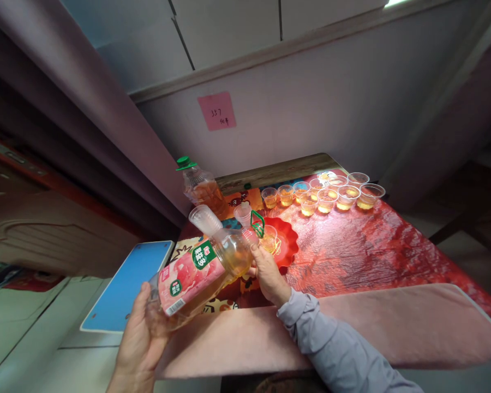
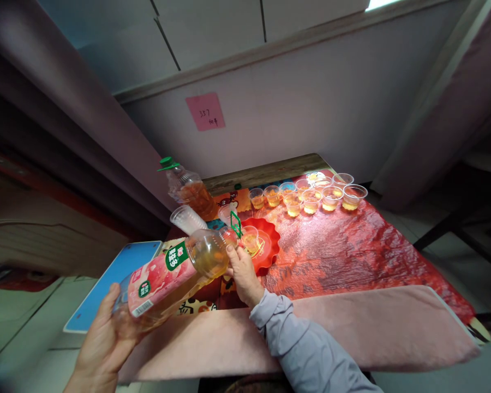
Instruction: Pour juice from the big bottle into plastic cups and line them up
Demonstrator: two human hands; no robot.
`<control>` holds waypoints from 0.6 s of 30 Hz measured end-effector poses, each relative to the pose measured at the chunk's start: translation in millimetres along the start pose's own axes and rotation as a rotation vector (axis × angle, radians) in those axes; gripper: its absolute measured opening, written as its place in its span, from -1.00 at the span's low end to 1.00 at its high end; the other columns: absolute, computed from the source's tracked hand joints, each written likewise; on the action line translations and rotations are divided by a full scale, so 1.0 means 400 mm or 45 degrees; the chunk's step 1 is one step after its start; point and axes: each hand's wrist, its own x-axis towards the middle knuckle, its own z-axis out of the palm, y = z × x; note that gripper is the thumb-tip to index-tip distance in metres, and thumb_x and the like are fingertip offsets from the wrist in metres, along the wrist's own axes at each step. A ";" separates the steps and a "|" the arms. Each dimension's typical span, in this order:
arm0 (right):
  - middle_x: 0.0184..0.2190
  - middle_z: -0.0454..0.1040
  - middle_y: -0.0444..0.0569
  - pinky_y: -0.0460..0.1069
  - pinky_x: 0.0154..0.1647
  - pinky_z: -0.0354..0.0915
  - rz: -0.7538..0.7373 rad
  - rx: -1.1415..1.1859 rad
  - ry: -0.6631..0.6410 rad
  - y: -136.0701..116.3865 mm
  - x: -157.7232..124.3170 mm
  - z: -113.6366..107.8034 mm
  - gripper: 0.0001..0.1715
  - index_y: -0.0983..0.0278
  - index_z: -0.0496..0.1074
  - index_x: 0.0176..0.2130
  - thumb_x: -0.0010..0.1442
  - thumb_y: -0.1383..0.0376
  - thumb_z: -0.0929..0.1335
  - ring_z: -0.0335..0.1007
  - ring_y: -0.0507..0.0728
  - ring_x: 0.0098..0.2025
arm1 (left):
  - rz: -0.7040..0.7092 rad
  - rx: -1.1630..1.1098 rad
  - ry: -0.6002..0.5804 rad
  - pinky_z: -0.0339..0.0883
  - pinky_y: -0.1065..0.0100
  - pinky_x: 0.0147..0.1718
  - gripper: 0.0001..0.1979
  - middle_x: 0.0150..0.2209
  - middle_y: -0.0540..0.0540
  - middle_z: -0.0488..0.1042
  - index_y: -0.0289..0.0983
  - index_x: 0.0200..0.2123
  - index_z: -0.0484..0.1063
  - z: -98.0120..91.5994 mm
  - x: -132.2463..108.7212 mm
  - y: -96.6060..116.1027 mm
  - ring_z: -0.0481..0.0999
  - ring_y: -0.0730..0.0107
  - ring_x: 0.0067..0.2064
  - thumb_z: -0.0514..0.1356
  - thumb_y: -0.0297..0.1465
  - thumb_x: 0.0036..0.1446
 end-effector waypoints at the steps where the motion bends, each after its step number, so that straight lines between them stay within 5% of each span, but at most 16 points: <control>1: 0.01 0.72 0.14 0.01 -0.20 0.61 0.000 -0.001 0.003 0.000 0.000 0.000 -0.10 0.24 0.59 0.12 0.15 -0.38 0.52 0.73 0.24 -0.06 | -0.008 -0.013 -0.003 0.57 -0.11 0.16 -0.47 -0.12 -0.22 0.77 -0.25 0.45 0.40 -0.004 0.004 -0.001 0.74 -0.11 0.06 0.02 -0.29 0.52; 18: 0.04 0.72 0.13 0.01 -0.20 0.64 -0.009 0.003 0.004 0.008 0.006 -0.003 -0.13 0.20 0.56 0.15 0.19 -0.36 0.51 0.74 0.26 0.00 | -0.048 -0.038 -0.042 0.62 -0.06 0.06 -0.46 -0.05 -0.34 0.74 -0.34 0.40 0.44 -0.036 0.031 -0.006 0.74 -0.13 0.06 0.03 -0.26 0.51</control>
